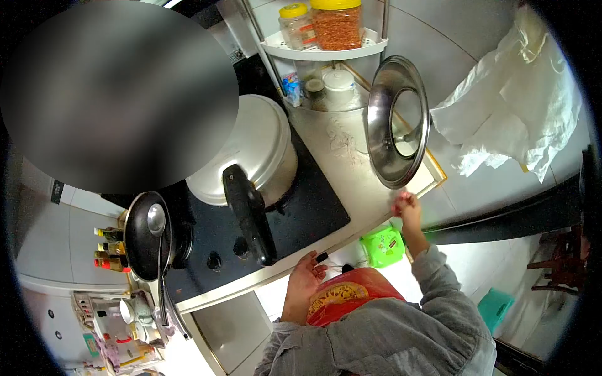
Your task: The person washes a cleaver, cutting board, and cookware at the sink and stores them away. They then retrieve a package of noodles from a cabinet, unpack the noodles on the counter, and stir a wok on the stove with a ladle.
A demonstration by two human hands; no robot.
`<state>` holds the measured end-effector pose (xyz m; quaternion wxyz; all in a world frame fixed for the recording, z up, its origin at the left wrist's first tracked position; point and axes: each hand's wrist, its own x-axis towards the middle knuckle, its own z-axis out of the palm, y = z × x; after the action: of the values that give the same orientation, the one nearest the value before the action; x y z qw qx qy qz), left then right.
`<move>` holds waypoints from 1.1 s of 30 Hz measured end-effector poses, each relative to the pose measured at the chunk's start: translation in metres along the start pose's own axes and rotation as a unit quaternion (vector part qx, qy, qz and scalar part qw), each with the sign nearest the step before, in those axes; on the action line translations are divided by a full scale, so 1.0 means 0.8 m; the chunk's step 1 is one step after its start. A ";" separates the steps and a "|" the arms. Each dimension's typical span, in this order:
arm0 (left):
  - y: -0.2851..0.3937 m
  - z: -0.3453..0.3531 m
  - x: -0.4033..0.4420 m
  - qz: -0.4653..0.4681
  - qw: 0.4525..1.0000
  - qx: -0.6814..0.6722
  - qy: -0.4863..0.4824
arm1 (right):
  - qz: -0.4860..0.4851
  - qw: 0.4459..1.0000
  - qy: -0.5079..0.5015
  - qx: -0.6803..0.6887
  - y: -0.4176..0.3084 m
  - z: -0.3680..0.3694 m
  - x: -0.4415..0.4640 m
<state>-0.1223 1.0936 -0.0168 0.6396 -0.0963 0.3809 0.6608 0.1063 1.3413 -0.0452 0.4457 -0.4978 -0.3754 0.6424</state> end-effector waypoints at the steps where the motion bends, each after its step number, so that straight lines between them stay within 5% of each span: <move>1: 0.002 -0.006 -0.003 0.000 1.000 -0.011 0.026 | 0.020 0.999 -0.009 -0.038 0.019 0.001 -0.015; 5: 0.019 -0.015 -0.031 0.014 0.996 -0.031 0.085 | 0.081 0.986 -0.097 -0.107 0.030 0.046 -0.081; 9: 0.017 -0.045 -0.032 0.041 0.992 -0.034 0.111 | 0.004 0.974 -0.217 -0.068 0.065 0.091 -0.080; 10: 0.023 -0.024 -0.049 0.044 0.992 -0.056 0.104 | -0.144 0.946 -0.249 -0.151 0.052 0.112 -0.089; 11: 0.030 -0.012 -0.064 0.066 0.990 0.007 0.125 | -0.120 0.943 -0.261 -0.170 0.052 0.134 -0.094; 13: 0.021 -0.036 -0.065 0.091 0.991 -0.009 0.101 | -0.137 0.873 -0.396 -0.248 0.038 0.154 -0.111; 18: 0.028 -0.053 -0.138 0.184 0.962 -0.094 0.180 | -0.009 0.734 -0.576 -0.359 0.085 0.203 -0.182; 21: 0.000 -0.110 -0.174 0.229 0.941 -0.165 0.186 | -0.087 0.634 -0.677 -0.365 0.108 0.232 -0.240; 24: -0.001 -0.121 -0.227 0.234 0.921 -0.189 0.247 | -0.122 0.562 -0.730 -0.369 0.105 0.268 -0.297; 28: -0.021 -0.178 -0.282 0.274 0.922 -0.188 0.200 | -0.161 0.494 -0.763 -0.383 0.117 0.301 -0.387; 33: -0.047 -0.274 -0.393 0.318 0.884 -0.265 0.219 | -0.124 0.446 -0.800 -0.381 0.162 0.324 -0.521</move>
<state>-0.1153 0.7096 0.0105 0.2462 -0.2787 0.3319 0.8669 -0.1271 0.8952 0.0197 -0.2121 0.1689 -0.8305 0.4866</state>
